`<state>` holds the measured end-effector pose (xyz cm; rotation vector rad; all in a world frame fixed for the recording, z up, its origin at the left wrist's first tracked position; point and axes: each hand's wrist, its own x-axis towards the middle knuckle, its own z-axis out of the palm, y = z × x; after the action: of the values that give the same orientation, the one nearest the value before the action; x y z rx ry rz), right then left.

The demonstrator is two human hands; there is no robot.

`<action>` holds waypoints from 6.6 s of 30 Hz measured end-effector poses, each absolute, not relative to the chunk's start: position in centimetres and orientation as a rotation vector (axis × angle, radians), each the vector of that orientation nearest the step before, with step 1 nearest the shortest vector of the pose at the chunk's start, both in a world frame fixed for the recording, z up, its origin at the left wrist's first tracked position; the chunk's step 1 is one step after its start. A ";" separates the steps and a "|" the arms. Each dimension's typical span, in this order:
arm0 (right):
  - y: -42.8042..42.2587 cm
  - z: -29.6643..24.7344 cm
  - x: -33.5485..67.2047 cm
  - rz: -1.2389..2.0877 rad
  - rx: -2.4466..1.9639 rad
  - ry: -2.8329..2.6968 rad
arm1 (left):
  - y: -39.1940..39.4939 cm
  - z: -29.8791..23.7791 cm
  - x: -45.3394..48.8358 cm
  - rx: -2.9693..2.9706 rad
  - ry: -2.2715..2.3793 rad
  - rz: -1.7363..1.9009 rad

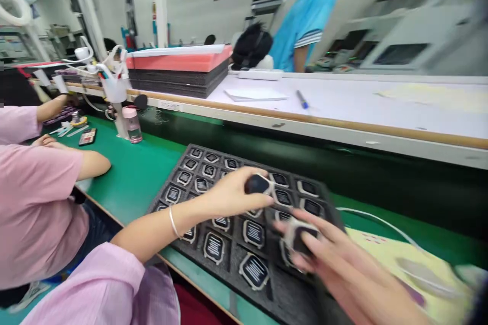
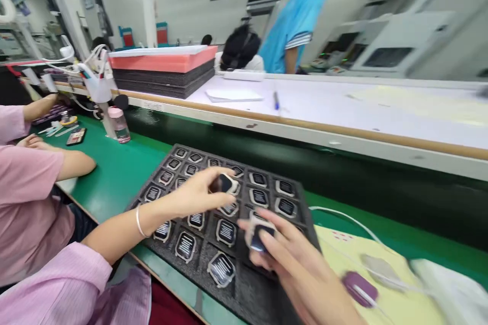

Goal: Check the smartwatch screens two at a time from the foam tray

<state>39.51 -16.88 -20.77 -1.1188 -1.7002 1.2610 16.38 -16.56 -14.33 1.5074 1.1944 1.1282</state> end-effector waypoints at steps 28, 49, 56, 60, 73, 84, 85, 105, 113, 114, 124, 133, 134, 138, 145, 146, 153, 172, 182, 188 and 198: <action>-13.4 -19.8 33.0 1.997 -0.513 -1.151 | -17.6 -16.8 14.3 1.622 1.531 1.247; -13.8 -19.4 32.8 2.009 -0.360 -1.156 | -17.9 -16.3 14.9 1.724 1.614 1.276; -13.7 -19.7 32.9 2.027 -0.316 -1.175 | -17.9 -16.6 14.9 1.757 1.600 1.319; -13.7 -19.7 32.9 2.020 -0.313 -1.184 | -17.8 -16.5 15.0 1.743 1.592 1.314; -13.9 -19.7 33.0 2.008 -0.334 -1.193 | -18.0 -16.7 14.8 1.727 1.570 1.331; -13.8 -19.8 32.9 1.993 -0.335 -1.211 | -18.0 -16.8 14.8 1.744 1.569 1.338; -13.8 -19.8 32.9 1.996 -0.336 -1.209 | -18.0 -16.8 14.8 1.755 1.574 1.336; -14.0 -19.5 32.9 2.013 -0.316 -1.193 | -18.0 -16.5 15.0 1.741 1.581 1.303; -13.9 -19.6 33.0 2.013 -0.332 -1.202 | -18.0 -16.4 15.0 1.753 1.602 1.274; -13.9 -19.7 33.0 2.007 -0.338 -1.210 | -18.0 -16.4 15.0 1.747 1.600 1.276; -13.9 -19.7 33.0 2.018 -0.329 -1.203 | -17.7 -16.9 14.8 1.704 1.563 1.290; -12.8 -19.4 33.1 1.965 -0.527 -1.025 | -16.8 -16.0 14.6 1.081 1.222 1.237; -12.7 -19.4 33.1 1.950 -0.533 -1.024 | -16.8 -15.9 14.6 1.042 1.201 1.240; -12.9 -19.5 32.9 1.894 -0.552 -1.070 | -16.8 -15.8 14.5 1.019 1.152 1.260; -13.2 -19.9 32.8 1.778 -0.594 -1.184 | -16.8 -16.3 14.4 1.110 1.164 1.271; -13.1 -19.9 32.9 1.768 -0.595 -1.193 | -16.8 -16.4 14.4 1.117 1.171 1.272; -13.1 -20.0 32.8 1.731 -0.613 -1.213 | -16.8 -16.4 14.6 1.141 1.181 1.232; -13.0 -20.1 32.8 1.701 -0.561 -1.278 | -17.0 -16.3 14.7 1.108 1.152 1.236; -13.1 -20.0 32.7 1.681 -0.560 -1.299 | -17.0 -16.3 14.8 1.161 1.145 1.241; -13.0 -20.2 32.8 1.681 -0.548 -1.306 | -16.9 -16.5 14.8 1.182 1.148 1.245; -13.0 -20.2 32.7 1.659 -0.545 -1.327 | -16.9 -16.4 14.7 1.152 1.106 1.247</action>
<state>32.70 -12.96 -20.20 -0.5447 -1.3268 1.6593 14.72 -16.93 -16.44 1.1517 1.1062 1.2470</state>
